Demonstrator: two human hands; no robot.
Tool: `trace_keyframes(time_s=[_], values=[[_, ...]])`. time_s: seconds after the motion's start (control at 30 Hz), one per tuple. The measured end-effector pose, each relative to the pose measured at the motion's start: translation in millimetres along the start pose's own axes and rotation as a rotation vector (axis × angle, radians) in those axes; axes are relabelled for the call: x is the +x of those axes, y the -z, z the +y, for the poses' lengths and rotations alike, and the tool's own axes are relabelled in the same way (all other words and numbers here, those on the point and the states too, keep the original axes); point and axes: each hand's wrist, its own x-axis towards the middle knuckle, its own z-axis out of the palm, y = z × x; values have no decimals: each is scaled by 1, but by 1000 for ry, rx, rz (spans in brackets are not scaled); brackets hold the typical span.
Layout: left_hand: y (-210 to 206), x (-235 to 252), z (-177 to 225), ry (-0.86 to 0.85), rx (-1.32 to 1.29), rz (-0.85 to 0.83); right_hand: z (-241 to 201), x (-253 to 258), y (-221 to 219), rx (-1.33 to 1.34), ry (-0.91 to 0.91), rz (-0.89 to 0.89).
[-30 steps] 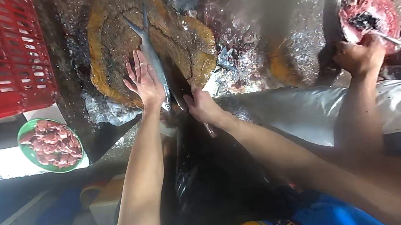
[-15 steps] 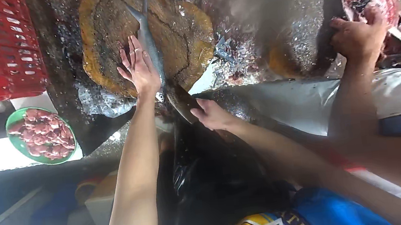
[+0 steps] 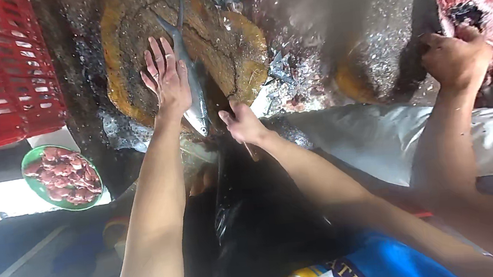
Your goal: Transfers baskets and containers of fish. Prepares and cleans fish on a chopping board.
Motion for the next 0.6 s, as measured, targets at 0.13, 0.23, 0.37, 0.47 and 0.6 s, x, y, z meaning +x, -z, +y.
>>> trace_keyframes(time_s=[0.13, 0.23, 0.37, 0.47, 0.6], values=[[-3, 0, -2, 0, -15, 24, -16, 28, 2, 78, 2, 33], [-3, 3, -1, 21, -2, 36, -20, 31, 2, 131, -12, 19], [0, 15, 2, 123, -3, 16, -19, 11, 2, 93, -49, -15], [-1, 18, 4, 167, 5, 28, -30, 23, 6, 23, -56, 17], [-1, 18, 4, 170, 15, 47, -58, 58, 13, 26, -34, 57]])
